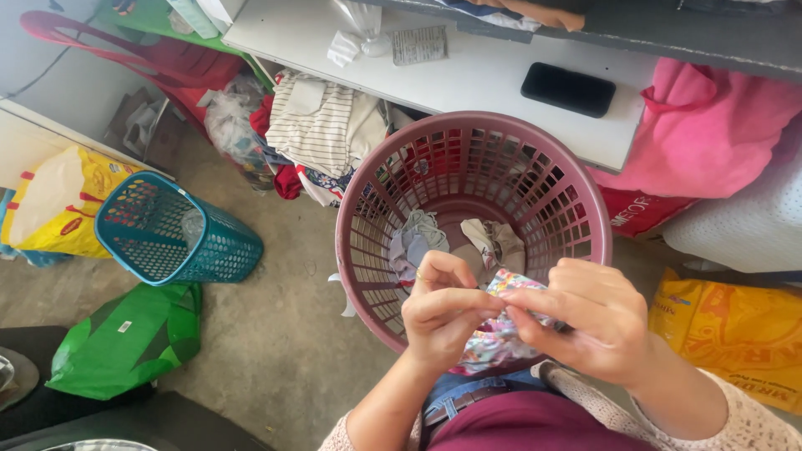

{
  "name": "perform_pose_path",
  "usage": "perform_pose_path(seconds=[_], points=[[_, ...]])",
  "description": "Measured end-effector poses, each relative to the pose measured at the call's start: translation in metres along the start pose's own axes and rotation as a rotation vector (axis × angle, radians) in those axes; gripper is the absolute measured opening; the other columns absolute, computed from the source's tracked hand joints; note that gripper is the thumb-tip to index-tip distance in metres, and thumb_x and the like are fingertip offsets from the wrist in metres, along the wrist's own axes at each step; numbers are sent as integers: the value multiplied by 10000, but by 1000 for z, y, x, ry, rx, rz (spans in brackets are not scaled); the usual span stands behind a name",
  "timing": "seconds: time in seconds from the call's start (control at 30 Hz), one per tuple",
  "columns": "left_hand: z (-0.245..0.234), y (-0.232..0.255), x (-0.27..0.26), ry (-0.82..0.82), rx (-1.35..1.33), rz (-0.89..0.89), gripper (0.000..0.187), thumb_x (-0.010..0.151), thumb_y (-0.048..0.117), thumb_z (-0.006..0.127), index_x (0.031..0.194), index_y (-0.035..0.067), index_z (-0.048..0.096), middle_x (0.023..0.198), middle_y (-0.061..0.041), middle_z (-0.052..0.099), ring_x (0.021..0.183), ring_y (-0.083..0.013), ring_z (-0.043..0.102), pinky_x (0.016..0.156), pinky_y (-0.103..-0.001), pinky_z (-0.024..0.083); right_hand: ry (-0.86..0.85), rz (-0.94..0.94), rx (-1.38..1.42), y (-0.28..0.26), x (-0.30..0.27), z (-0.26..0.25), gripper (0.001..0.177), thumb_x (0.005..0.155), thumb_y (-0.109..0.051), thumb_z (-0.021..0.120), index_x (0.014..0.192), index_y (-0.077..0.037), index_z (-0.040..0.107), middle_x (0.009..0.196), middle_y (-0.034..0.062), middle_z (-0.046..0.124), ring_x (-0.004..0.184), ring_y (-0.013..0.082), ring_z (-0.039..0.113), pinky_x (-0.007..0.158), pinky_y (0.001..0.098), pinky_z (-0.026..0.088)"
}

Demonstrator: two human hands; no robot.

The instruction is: The person sorts through clothing items in a laundry basket, matches socks, and packs them into a large clear plastic bag.

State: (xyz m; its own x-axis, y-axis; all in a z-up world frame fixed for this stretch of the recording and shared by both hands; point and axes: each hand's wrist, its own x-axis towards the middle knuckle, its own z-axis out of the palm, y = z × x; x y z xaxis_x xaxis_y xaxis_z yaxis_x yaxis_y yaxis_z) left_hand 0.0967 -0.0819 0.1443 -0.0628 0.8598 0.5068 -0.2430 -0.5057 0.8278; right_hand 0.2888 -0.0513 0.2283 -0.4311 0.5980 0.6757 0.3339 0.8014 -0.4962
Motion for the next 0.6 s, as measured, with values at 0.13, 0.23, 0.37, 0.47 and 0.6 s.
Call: perform_pose_path(seconds=[0.13,0.23,0.37,0.47,0.6], points=[[-8,29,20,-101,377,21,271,760,-24,859,998,89,798,1051,-35,540,817,-110,570,698,-229,473,-43,-88,-82,-1,13,-3,250,722,-22,812,956,-44,727,653,43,543,550,210,512,525,354,414],[-10,42,31,-172,561,139,258,805,10,867,1032,101,781,1077,-51,541,813,-128,563,728,-245,482,-71,-101,-154,-2,18,-1,265,710,-37,832,951,-36,720,675,44,586,558,216,542,534,356,430],[-9,49,36,-222,776,223,277,786,6,843,1034,111,779,1077,-34,579,797,-169,544,759,-285,461,-122,-53,-180,1,21,4,254,680,-71,867,886,-44,722,628,52,570,533,236,535,519,375,416],[-6,44,33,-182,796,206,297,810,-3,867,1071,102,770,1084,-19,603,810,-164,550,771,-299,452,-56,-6,-159,3,20,8,210,714,-44,847,884,-45,723,646,69,579,555,247,544,543,367,434],[4,39,35,-132,300,50,260,912,212,710,1105,39,733,1176,-55,599,1001,-216,563,915,-351,461,73,327,13,7,8,14,100,816,-44,765,912,-61,742,795,51,707,612,112,639,580,256,503]])
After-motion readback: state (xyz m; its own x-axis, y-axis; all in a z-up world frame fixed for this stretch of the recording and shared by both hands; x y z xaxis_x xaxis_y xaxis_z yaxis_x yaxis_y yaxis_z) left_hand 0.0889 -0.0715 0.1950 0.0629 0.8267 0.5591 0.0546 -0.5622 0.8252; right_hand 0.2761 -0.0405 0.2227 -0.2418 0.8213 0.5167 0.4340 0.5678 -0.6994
